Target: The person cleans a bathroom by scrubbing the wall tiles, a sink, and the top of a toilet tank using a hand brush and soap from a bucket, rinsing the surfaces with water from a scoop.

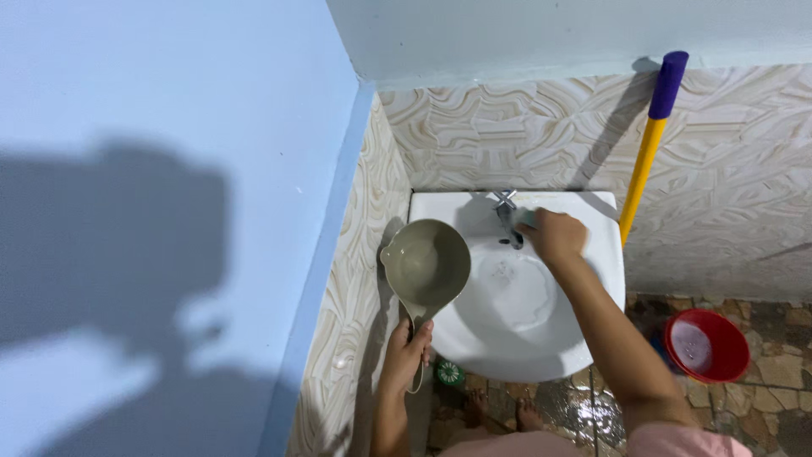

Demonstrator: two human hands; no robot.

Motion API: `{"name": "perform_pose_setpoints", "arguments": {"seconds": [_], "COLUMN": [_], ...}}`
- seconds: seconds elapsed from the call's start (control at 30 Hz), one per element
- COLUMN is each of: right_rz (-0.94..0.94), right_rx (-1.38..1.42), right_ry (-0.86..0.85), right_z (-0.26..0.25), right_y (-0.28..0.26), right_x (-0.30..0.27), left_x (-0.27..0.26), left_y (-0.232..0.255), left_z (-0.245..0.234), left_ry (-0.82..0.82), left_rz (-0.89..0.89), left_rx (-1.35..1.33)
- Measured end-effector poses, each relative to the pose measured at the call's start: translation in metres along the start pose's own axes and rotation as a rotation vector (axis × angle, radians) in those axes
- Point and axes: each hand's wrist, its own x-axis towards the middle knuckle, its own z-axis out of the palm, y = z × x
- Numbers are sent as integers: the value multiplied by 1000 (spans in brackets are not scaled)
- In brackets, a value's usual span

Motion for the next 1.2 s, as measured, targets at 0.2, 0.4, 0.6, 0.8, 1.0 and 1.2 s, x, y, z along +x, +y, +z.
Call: {"name": "perform_pose_setpoints", "arguments": {"seconds": [0.2, 0.4, 0.6, 0.8, 1.0, 1.2], "right_rz": [62, 40, 62, 44, -12, -149], "right_rx": [108, 67, 219, 241, 177, 194], "right_ry": [161, 115, -95, -263, -248, -148], "right_z": [25, 40, 24, -10, -8, -4], "right_y": [30, 43, 23, 27, 34, 40], "right_x": [-11, 18, 11, 40, 52, 36], "left_x": [6, 15, 37, 52, 53, 54], "left_y": [13, 12, 12, 8, 10, 12], "left_z": [-1, 3, 17, 42, 64, 75], "left_ry": [-24, -45, -38, 39, 116, 156], "left_rz": [12, -14, -2, -23, 51, 40], "left_rx": [-52, -4, 22, -13, -69, -45]}}
